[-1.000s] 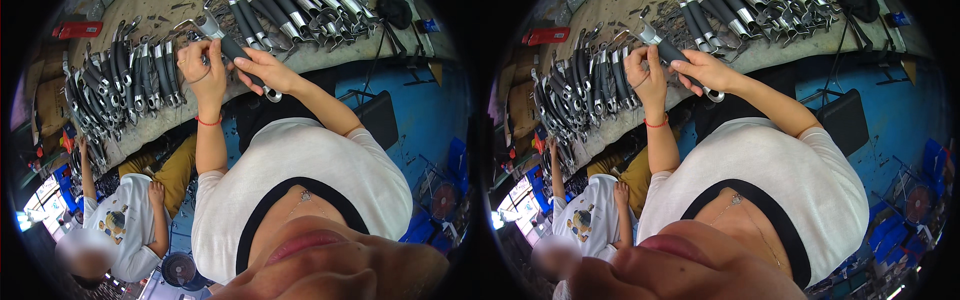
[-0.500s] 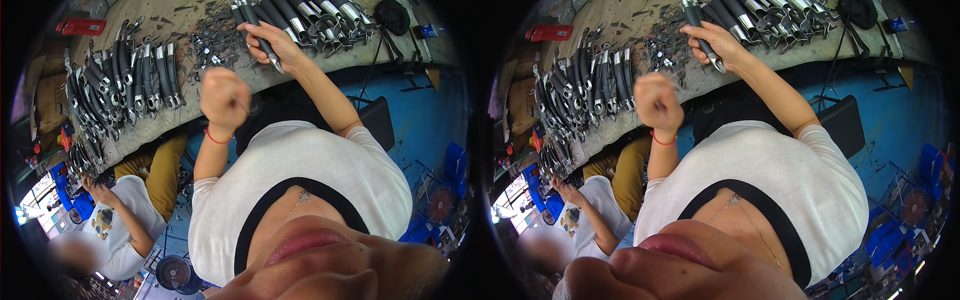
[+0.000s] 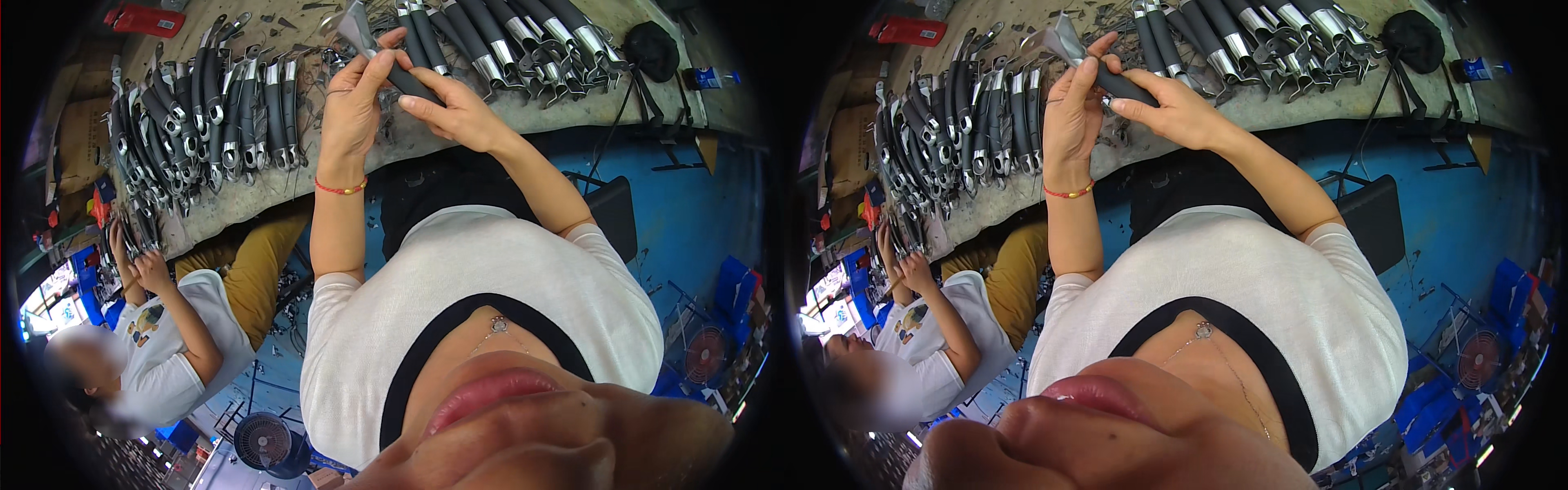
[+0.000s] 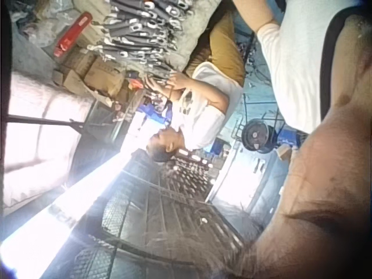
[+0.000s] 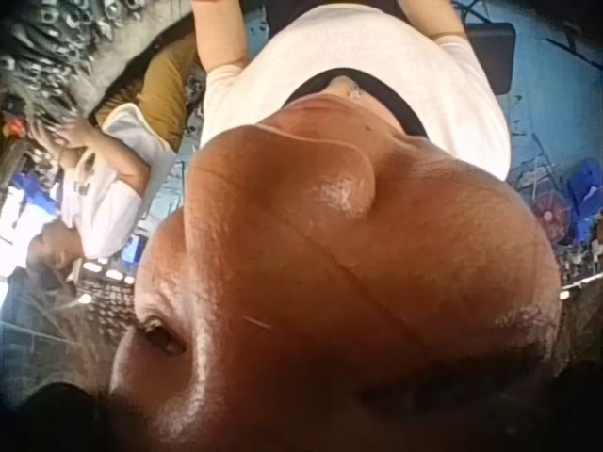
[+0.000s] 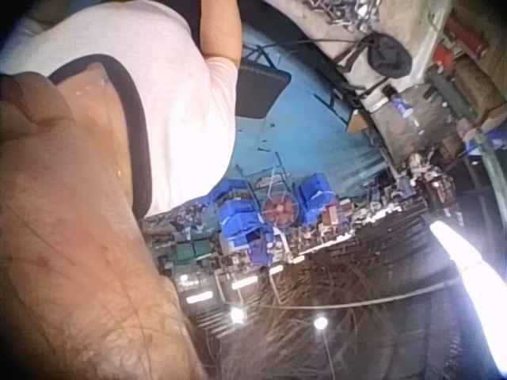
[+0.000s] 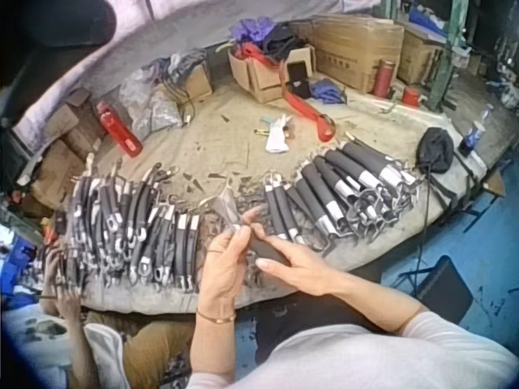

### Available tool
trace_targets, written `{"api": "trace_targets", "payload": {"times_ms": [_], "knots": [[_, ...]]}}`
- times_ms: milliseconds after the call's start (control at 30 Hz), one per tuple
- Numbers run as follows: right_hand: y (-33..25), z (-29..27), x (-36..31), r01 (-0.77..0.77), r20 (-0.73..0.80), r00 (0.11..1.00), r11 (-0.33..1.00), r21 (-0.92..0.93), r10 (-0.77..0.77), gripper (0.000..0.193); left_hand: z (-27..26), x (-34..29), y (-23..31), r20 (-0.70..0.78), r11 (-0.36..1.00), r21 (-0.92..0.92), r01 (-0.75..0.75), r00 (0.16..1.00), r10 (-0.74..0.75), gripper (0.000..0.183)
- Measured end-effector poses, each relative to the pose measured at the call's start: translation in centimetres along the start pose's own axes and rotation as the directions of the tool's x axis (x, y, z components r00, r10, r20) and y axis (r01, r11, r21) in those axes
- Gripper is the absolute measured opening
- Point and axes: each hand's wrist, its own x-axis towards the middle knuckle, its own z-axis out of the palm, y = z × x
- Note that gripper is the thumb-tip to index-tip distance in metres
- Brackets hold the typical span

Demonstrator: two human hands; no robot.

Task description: The person picks up pot handles from a workbench, peels excess flash off the edges by hand, and places the handles onto piles on the table.

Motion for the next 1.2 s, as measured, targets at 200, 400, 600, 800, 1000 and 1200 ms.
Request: {"api": "trace_targets", "payload": {"times_ms": [200,400,600,800,1000,1200], "knots": [[0.4,1.1,0.8,0.104,-0.109,0.984,0.944,-0.313,-0.144,0.055,-0.1,-1.3,0.4,-0.1,0.996,0.063,-0.055,0.993,0.061,0.043],[-0.5,2.3,1.2,-0.011,-0.201,0.974,0.867,-0.499,-0.104,0.051,-1.4,-1.2,0.4,0.096,0.117,0.966,-0.231,0.739,0.667,0.023],[0.4,1.8,1.3,0.039,0.019,0.999,0.999,-0.033,-0.038,0.041,-3.4,-0.6,-0.5,-0.019,0.297,0.911,-0.285,0.691,0.722,0.017],[0.1,1.3,1.6,-0.027,0.071,0.997,0.953,0.3,0.006,0.044,-2.0,-0.7,-0.5,0.063,0.939,0.218,-0.265,0.964,0.257,0.052],[0.5,1.6,1.0,-0.047,0.075,0.997,0.939,0.339,0.023,0.045,-2.8,-0.6,-1.1,0.025,0.995,-0.018,-0.095,0.995,0.096,0.059],[1.1,1.4,1.1,-0.048,0.022,0.999,0.95,0.309,0.044,0.043,-2.4,-1.0,-1.8,0.009,0.967,-0.251,0.042,0.999,-0.041,0.035]]}}
